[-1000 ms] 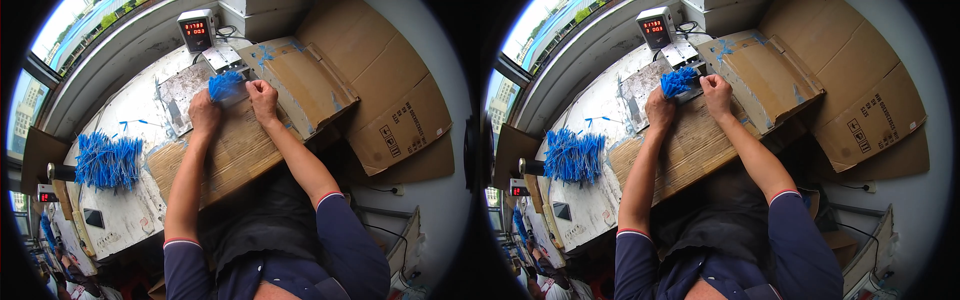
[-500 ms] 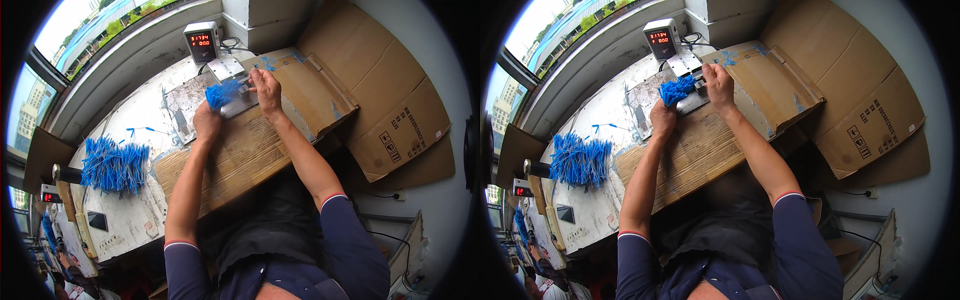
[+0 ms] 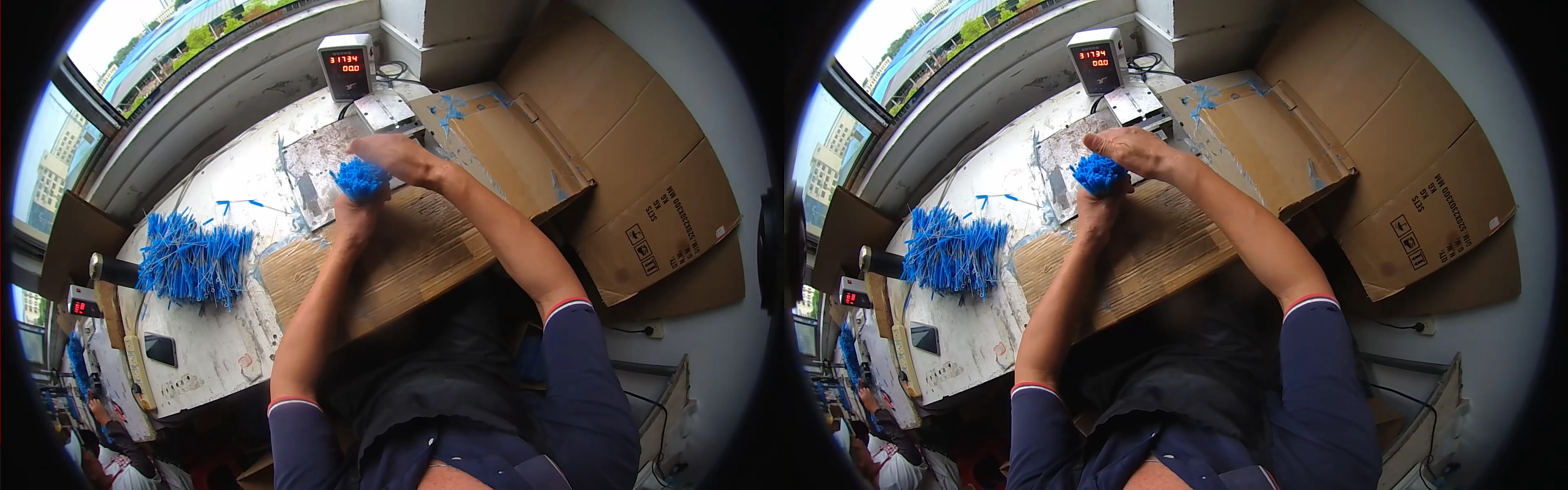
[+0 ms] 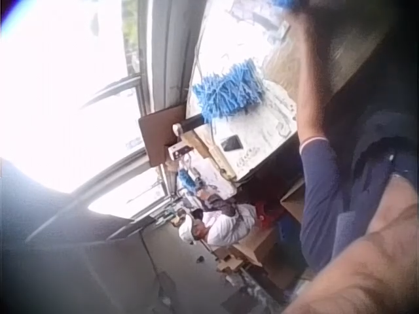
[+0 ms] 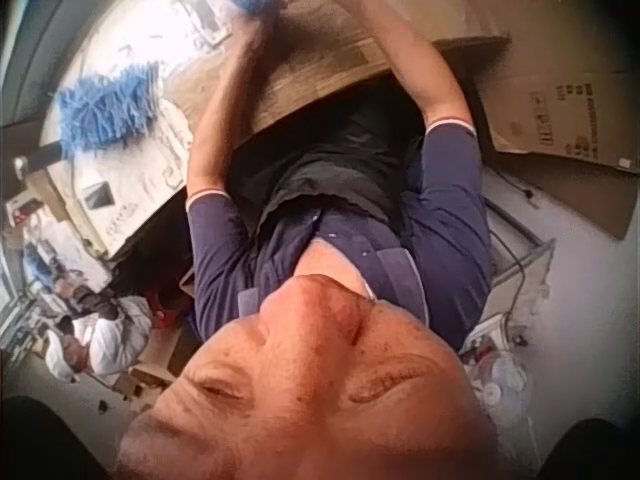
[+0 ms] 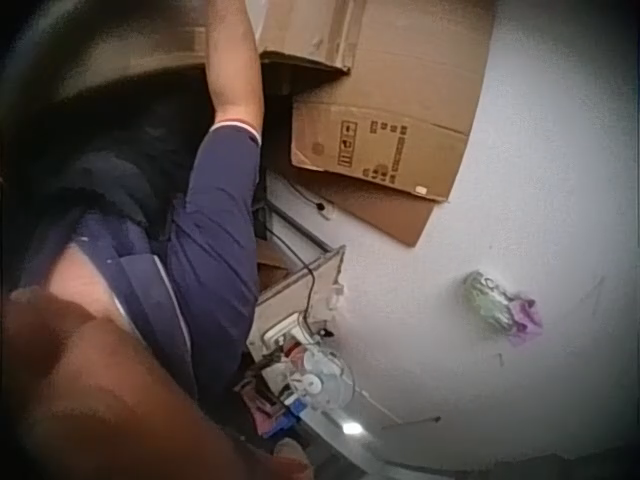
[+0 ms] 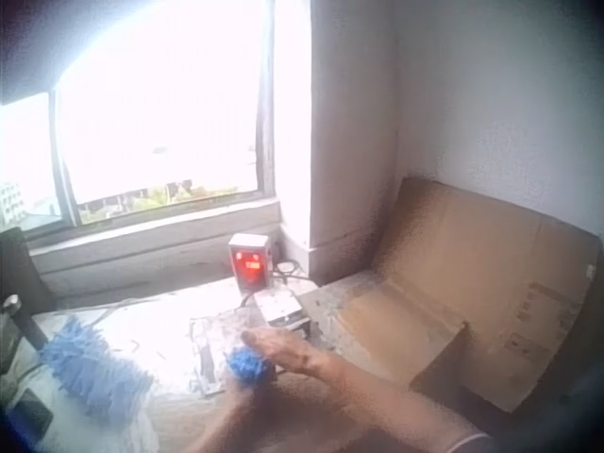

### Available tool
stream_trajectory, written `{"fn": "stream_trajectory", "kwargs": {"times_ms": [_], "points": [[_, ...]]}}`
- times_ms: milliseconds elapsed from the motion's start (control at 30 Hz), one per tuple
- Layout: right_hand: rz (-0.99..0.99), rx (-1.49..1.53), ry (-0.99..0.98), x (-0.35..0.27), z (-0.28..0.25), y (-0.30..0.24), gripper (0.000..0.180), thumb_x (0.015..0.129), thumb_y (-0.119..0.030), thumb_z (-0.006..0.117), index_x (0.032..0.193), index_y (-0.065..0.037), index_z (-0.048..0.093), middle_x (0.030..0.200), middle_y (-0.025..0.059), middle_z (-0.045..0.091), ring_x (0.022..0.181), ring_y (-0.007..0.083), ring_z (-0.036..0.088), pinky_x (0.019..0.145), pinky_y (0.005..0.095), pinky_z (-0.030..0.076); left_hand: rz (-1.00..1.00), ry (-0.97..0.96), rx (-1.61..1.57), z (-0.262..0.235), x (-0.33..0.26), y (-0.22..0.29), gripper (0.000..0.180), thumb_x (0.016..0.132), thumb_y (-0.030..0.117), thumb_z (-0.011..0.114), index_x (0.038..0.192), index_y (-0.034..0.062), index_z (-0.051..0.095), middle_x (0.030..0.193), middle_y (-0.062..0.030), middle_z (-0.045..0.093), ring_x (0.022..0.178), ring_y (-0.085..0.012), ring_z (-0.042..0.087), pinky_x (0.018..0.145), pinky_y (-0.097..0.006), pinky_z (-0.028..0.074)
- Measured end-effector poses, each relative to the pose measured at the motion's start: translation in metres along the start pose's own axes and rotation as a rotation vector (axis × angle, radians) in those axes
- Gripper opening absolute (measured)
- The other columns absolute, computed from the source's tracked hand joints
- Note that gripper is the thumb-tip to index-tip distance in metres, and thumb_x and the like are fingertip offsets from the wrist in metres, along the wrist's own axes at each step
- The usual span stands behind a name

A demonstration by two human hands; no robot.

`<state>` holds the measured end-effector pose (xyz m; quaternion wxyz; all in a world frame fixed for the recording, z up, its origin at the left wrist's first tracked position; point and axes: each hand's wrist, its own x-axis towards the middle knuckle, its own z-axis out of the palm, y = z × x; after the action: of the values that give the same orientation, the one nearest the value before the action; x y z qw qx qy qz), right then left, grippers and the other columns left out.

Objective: Collecting blue plastic bristles and inserting them into a machine for bundling.

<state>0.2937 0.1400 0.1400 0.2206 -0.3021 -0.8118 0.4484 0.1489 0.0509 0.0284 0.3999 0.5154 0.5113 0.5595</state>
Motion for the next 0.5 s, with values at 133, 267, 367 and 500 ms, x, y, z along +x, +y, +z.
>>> {"fn": "stream_trajectory", "kwargs": {"times_ms": [133, 267, 367, 500], "points": [[-0.166, -0.118, 0.038, -0.015, 0.021, -0.011, 0.079, 0.103, -0.067, 0.035, 0.132, 0.002, 0.062, 0.134, 0.0224, 0.062, 0.125, 0.0319, 0.058, 0.11, 0.0392, 0.043, -0.038, 0.057, -0.131, 0.014, -0.011, 0.004, 0.014, 0.094, 0.013, 0.074, 0.105, 0.0045, 0.072, 0.091, -0.0017, 0.073, 0.09, -0.0127, 0.068, 0.08, -0.03, 0.054], [-0.164, -0.374, -0.145, -0.013, 0.017, -0.013, 0.089, 0.101, -0.073, 0.028, 0.145, 0.002, 0.052, 0.151, 0.0245, 0.049, 0.145, 0.0351, 0.041, 0.121, 0.0423, 0.03, 0.01, 0.0, -0.044, 0.016, -0.016, 0.017, 0.015, 0.096, 0.012, 0.068, 0.108, 0.0025, 0.07, 0.099, -0.0061, 0.073, 0.094, -0.0169, 0.069, 0.083, -0.034, 0.055], [-0.344, -0.406, -0.013, -0.001, -0.005, -0.018, 0.091, 0.1, -0.075, 0.029, 0.146, -0.001, 0.052, 0.156, 0.0222, 0.044, 0.15, 0.0339, 0.034, 0.124, 0.043, 0.025, -0.14, -0.167, -0.03, 0.003, -0.014, 0.011, 0.028, 0.096, 0.011, 0.07, 0.121, 0.0024, 0.063, 0.115, -0.0086, 0.069, 0.104, -0.0184, 0.066, 0.09, -0.036, 0.053], [-0.202, -0.632, -0.193, -0.018, 0.03, -0.041, 0.061, 0.102, -0.055, 0.047, 0.131, -0.004, 0.062, 0.135, 0.0237, 0.061, 0.133, 0.036, 0.055, 0.111, 0.0428, 0.044, 0.287, 0.05, 0.213, 0.01, -0.012, 0.004, 0.021, 0.096, 0.011, 0.067, 0.114, 0.0006, 0.065, 0.096, -0.0073, 0.072, 0.089, -0.0187, 0.069, 0.08, -0.035, 0.055]]}}
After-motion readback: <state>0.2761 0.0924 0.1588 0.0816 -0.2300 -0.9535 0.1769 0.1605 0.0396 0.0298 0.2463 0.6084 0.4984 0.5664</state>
